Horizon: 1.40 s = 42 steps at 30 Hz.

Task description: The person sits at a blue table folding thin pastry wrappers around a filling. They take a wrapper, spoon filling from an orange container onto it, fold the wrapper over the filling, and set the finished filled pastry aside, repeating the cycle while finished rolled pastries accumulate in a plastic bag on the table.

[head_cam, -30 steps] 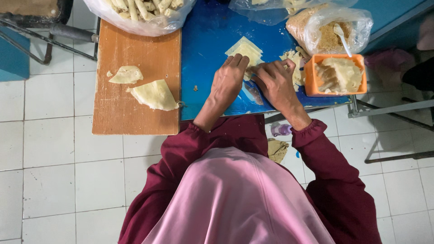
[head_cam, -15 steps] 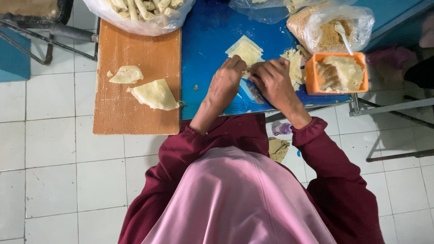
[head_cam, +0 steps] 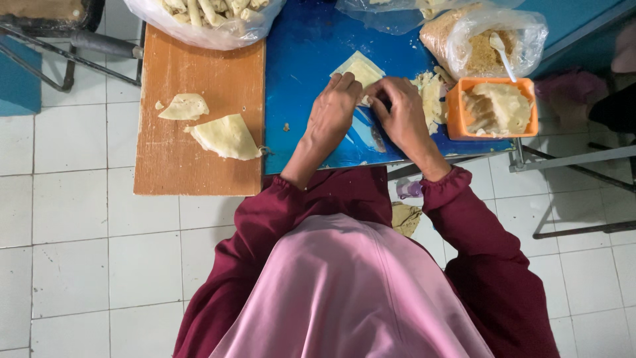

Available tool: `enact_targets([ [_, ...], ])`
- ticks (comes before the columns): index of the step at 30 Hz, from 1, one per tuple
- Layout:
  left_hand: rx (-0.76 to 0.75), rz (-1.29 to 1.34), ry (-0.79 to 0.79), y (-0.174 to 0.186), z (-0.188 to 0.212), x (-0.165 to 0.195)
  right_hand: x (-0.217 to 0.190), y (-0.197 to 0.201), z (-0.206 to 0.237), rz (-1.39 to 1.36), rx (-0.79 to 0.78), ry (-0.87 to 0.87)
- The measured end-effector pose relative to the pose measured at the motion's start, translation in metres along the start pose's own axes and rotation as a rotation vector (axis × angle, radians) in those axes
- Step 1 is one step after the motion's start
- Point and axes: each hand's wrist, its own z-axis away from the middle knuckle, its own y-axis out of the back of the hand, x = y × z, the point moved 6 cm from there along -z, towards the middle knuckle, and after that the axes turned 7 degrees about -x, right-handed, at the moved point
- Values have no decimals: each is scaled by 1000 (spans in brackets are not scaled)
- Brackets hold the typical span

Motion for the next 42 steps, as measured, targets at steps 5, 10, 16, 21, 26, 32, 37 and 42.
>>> enact_targets([
  [5,-42,13,27,-3,-4,-4,-15,4,5,114,50,139],
  [10,-56,-18,14,-7,-10,-7,-6,3,2,112,39,50],
  [16,-97,1,51,-15,-17,-14,15,-1,-7,-177,-41,-191],
  [21,-99,56,69,-15,-18,-17,-7,5,-1,99,31,24],
  [26,-134,240,105,-3,-16,-15,-11,3,3,129,41,46],
  [32,-141,293,47,9,-12,-6,13,0,-10,2,-45,-41],
  [37,-105,257,62,-2,-13,-15,9,3,-11,-13,-40,-23],
  [42,-106,339,34,-10,-19,-24,-18,4,-1,153,58,108],
])
